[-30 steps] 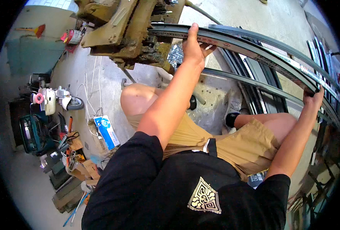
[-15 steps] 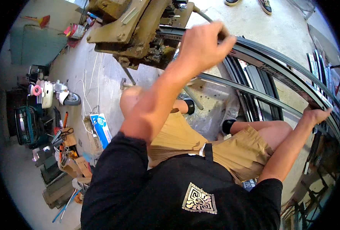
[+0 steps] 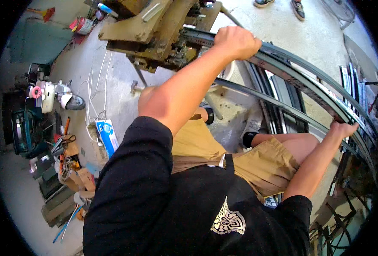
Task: The person picks up metal rails and inserts them into a manual bending machine. They pull the lever of the machine to curve the rails and then remove the finished pieces.
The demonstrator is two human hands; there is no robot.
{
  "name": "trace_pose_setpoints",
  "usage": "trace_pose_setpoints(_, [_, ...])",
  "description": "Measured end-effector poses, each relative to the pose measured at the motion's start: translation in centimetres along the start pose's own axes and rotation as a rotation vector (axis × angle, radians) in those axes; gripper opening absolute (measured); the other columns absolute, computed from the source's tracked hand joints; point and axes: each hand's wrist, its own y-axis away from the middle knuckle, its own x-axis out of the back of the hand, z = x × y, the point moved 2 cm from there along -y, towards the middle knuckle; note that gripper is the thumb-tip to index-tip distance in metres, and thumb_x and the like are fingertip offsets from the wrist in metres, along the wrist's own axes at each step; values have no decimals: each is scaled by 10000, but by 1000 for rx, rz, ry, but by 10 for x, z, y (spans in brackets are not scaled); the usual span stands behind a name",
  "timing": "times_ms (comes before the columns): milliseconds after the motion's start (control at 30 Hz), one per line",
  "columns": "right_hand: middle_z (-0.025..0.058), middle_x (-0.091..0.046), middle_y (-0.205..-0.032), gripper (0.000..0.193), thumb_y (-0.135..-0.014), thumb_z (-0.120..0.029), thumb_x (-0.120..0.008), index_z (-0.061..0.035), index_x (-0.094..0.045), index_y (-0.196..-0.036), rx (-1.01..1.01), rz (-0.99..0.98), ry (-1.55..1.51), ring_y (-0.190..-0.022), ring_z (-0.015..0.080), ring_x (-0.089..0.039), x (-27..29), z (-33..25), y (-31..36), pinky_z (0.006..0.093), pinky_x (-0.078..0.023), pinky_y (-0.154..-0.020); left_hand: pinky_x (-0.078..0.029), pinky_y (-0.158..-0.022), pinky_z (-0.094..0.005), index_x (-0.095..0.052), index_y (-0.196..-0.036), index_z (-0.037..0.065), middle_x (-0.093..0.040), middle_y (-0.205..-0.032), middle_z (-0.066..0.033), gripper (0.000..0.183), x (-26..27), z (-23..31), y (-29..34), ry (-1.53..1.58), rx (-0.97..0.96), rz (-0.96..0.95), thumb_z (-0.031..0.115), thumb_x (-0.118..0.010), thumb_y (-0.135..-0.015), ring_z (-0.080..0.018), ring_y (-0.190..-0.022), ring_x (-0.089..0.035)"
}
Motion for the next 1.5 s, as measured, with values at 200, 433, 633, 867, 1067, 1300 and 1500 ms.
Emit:
trace_pose_setpoints(200, [180, -640, -1382, 625, -1012, -498, -373, -72, -588, -1415, -273, 61, 12, -1242, 400, -638, 11, 13, -4, 615, -547, -1006, -515, -999, -499, -787, -1092, 77, -742, -1135, -204, 609, -7, 3, -3, -13, 1, -69, 534, -399, -987, -407, -1094, -691])
trace_pose_setpoints(433, [151, -614, -1425, 661, -993, -520, -424, -73, -533, -1468, -50, 187, -11, -1201, 374, -655, 101, -21, -72, 587, -557, -940, -545, -932, -490, -806, -984, 84, -761, -994, -198, 750, -15, 68, 19, 76, -245, -136, 685, -359, -1011, -399, -1016, -715])
trace_pose_setpoints(633, [96, -619, -950, 629, -959, -666, -430, -90, -613, -1133, -128, 307, -219, -741, 260, -590, 122, -34, -52, 458, -536, -659, -548, -925, -477, -798, -1033, 85, -761, -1016, -201, 787, -49, 85, 27, 119, -277, -197, 746, -375, -972, -384, -1032, -717])
trace_pose_setpoints(867, [133, -595, -817, 657, -953, -763, -453, -114, -538, -887, -266, -110, -411, -831, 316, -600, 136, -29, -84, 517, -536, -749, -541, -880, -530, -789, -1017, 131, -751, -959, -216, 642, -89, 51, 2, 266, -141, -32, 673, -446, -977, -421, -965, -715])
trace_pose_setpoints(1067, [70, -696, -935, 702, -962, -773, -441, -123, -677, -1086, -257, 248, -201, -771, 259, -637, 112, -12, -47, 434, -561, -699, -547, -908, -508, -795, -1010, 96, -755, -958, -208, 587, -133, 57, 6, 318, -101, -79, 591, -480, -991, -417, -962, -717])
trace_pose_setpoints(1300, [71, -506, -673, 801, -851, -875, -509, -80, -466, -760, -347, 257, -351, -660, 239, -543, 134, -10, -74, 406, -501, -635, -530, -931, -518, -772, -1105, 124, -743, -1026, -215, 651, -114, 55, 4, 269, -330, -196, 677, -452, -978, -404, -1013, -701])
trace_pose_setpoints(1500, [180, -596, -918, 1136, -791, -1002, -222, 57, -558, -1024, -190, -175, -684, -839, 338, -586, 155, -21, -84, 525, -504, -793, -487, -1003, -505, -710, -1197, 84, -688, -1147, -156, 610, -95, 71, 17, 184, -515, -72, 608, -668, -888, -359, -1152, -638])
